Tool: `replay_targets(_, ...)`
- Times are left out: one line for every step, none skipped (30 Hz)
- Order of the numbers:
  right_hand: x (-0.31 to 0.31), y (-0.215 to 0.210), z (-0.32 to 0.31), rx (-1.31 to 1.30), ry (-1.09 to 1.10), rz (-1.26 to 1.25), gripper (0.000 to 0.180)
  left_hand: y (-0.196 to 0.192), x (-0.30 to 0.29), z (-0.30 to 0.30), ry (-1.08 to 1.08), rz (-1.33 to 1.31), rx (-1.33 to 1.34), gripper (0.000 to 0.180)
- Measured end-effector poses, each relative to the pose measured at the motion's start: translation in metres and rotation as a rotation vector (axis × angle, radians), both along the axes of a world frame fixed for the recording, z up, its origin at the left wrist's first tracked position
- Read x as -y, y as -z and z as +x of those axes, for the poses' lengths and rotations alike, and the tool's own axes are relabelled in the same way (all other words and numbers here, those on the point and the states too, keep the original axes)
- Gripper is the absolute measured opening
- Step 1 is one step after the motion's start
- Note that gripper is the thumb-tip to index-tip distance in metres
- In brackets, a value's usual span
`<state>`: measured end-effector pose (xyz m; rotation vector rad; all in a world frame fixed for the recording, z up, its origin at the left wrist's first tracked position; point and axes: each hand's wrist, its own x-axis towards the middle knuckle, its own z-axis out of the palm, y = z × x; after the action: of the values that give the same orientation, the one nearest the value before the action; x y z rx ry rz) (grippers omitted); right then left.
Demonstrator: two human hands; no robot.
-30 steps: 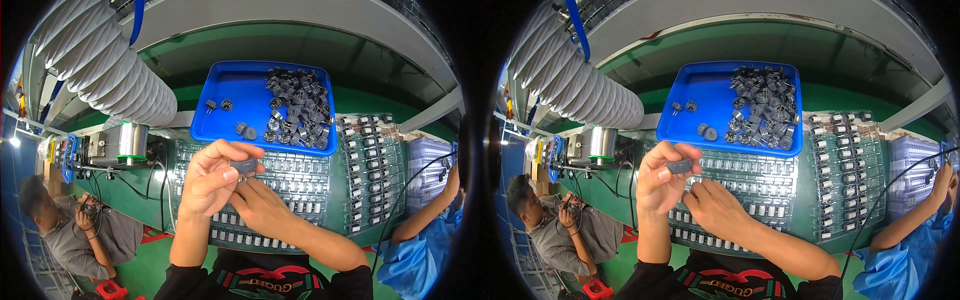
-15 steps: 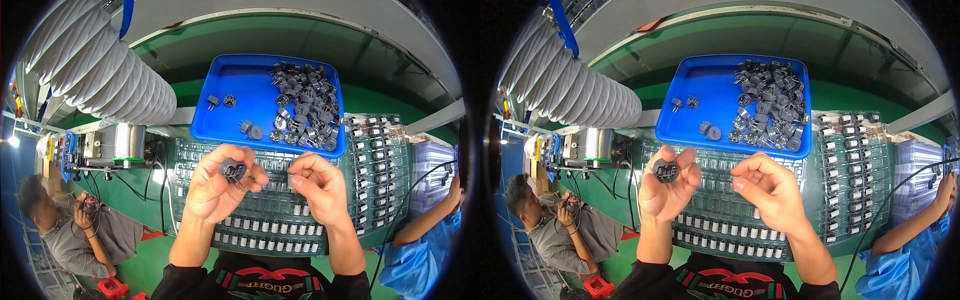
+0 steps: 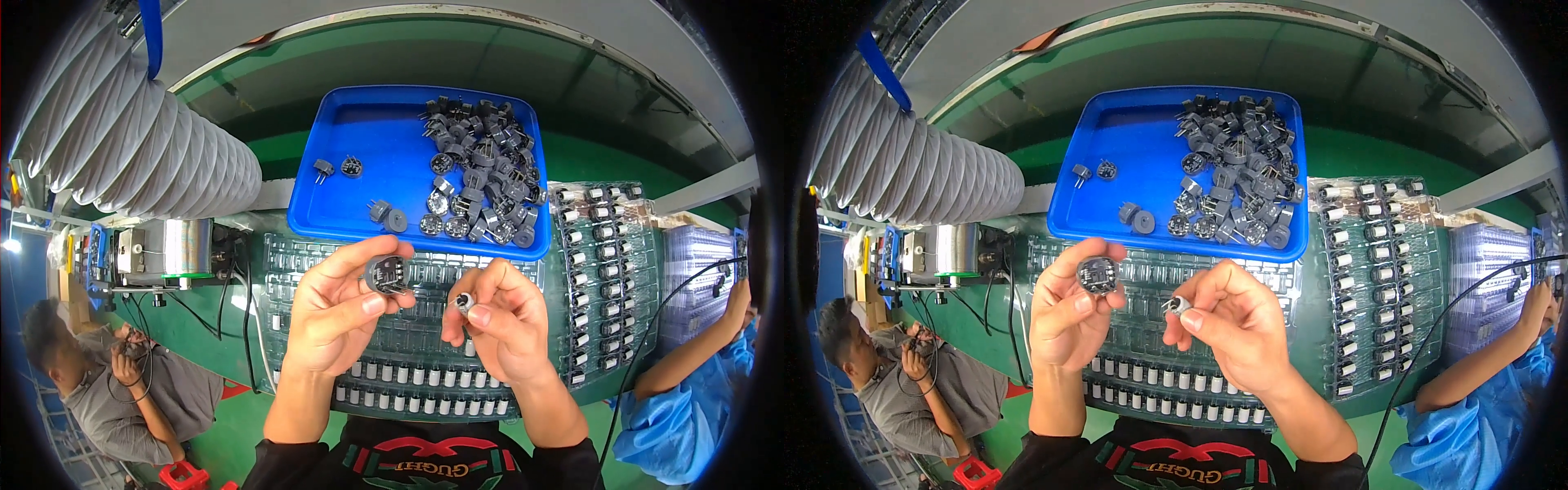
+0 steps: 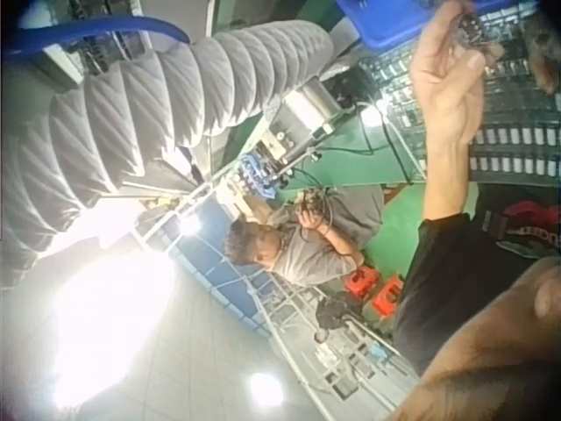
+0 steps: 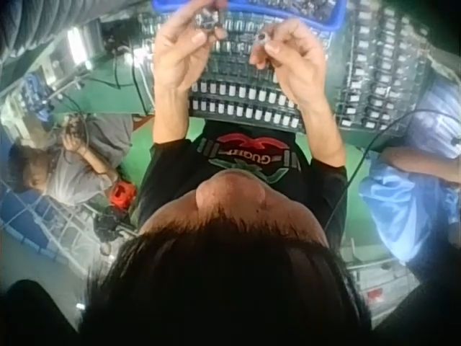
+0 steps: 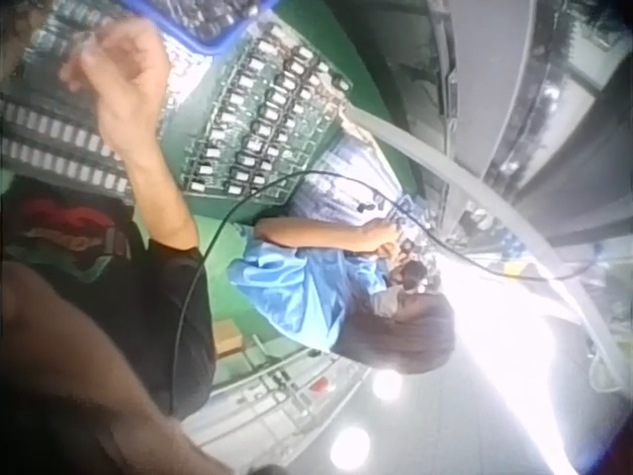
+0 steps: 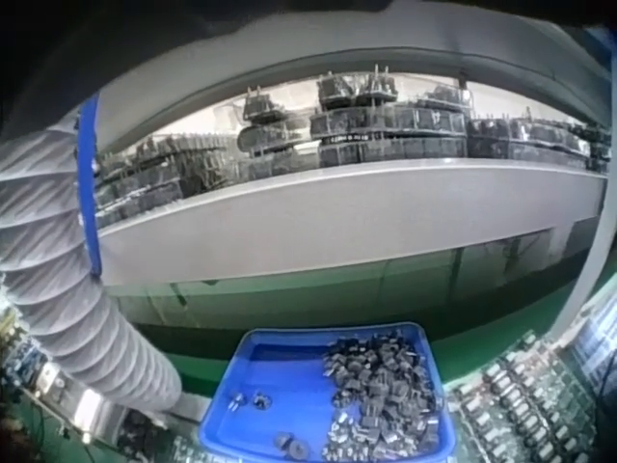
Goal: The person assembles electronic components by hand, then places the assembled components into a plastic tray.
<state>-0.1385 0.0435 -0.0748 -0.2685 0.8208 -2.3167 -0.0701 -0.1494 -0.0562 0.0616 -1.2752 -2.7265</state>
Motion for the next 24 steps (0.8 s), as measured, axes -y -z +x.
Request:
replay_targets(-0.001,-0.002,0.0,-0.001,-0.002,0.003,0.015,0.001,0.0,0.0,0.002,-0.045,0.029,0.046)
replay_targets(-0.002,-0.006,0.0,-0.009,0.017,0.03,0.016,0.001,0.0,0.0,0.001,-0.041,0.028,0.046)
replay_targets(-0.002,-0.008,-0.001,-0.018,0.037,0.057,0.017,0.0,0.0,0.0,0.039,-0.005,0.031,0.045)
replay_targets(-0.003,-0.008,-0.001,-0.02,0.039,0.061,0.017,0.0,0.0,0.0,0.081,0.033,0.034,0.044)
replay_targets(-0.003,-0.007,-0.002,-0.145,0.078,0.11,0.02,-0.003,-0.003,0.0,0.071,0.004,0.061,0.043)
replay_targets(-0.003,-0.007,-0.002,-0.272,0.113,0.158,0.023,-0.004,-0.004,0.0,0.07,0.008,0.059,0.043)
replay_targets(-0.004,-0.01,0.0,-0.311,0.14,0.197,0.028,-0.004,-0.005,0.0,0.087,0.002,0.072,0.043)
replay_targets(-0.004,-0.013,0.002,-0.315,0.139,0.201,0.028,-0.005,-0.006,0.0,0.104,-0.004,0.086,0.042)
replay_targets(-0.004,-0.015,0.003,-0.329,0.147,0.198,0.028,-0.007,-0.009,0.0,0.064,-0.091,0.126,0.049)
replay_targets(-0.005,-0.018,0.005,-0.344,0.154,0.194,0.029,-0.007,-0.009,0.001,0.063,-0.086,0.122,0.049)
replay_targets(-0.007,-0.021,0.006,-0.348,0.146,0.172,0.033,-0.007,-0.008,0.002,0.082,-0.075,0.116,0.049)
replay_targets(-0.008,-0.02,0.007,-0.349,0.143,0.177,0.033,-0.007,-0.007,0.002,0.099,-0.063,0.115,0.049)
replay_targets(-0.01,-0.019,0.008,-0.474,0.177,0.257,0.036,-0.006,-0.007,0.002,0.101,-0.051,0.116,0.049)
replay_targets(-0.011,-0.017,0.008,-0.6,0.211,0.336,0.04,-0.007,-0.008,0.002,0.098,-0.046,0.116,0.049)
replay_targets(-0.01,-0.017,0.01,-0.683,0.263,0.347,0.042,-0.01,-0.009,0.002,0.1,-0.048,0.12,0.05)
replay_targets(-0.009,-0.018,0.01,-0.683,0.26,0.348,0.042,-0.012,-0.01,0.003,0.102,-0.049,0.125,0.051)
replay_targets(-0.008,-0.019,0.01,-0.783,0.309,0.349,0.039,-0.012,-0.011,0.004,0.1,-0.047,0.126,0.051)
replay_targets(-0.006,-0.021,0.01,-0.884,0.36,0.351,0.037,-0.013,-0.011,0.004,0.112,-0.06,0.104,0.052)
replay_targets(-0.005,-0.022,0.013,-0.891,0.391,0.396,0.036,-0.013,-0.012,0.003,0.125,-0.073,0.081,0.053)
replay_targets(-0.006,-0.024,0.012,-0.891,0.39,0.399,0.036,-0.014,-0.013,0.003,0.126,-0.07,0.081,0.053)
replay_targets(-0.006,-0.024,0.008,-1.005,0.401,0.422,0.039,-0.015,-0.013,0.004,0.118,-0.07,0.086,0.052)
replay_targets(-0.006,-0.025,0.006,-1.119,0.411,0.444,0.041,-0.015,-0.013,0.005,0.11,-0.069,0.091,0.051)
replay_targets(-0.006,-0.026,0.006,-1.118,0.407,0.441,0.041,-0.015,-0.012,0.005,0.106,-0.07,0.093,0.051)
replay_targets(-0.006,-0.028,0.005,-1.199,0.447,0.486,0.042,-0.014,-0.01,0.006,0.132,-0.081,0.097,0.049)
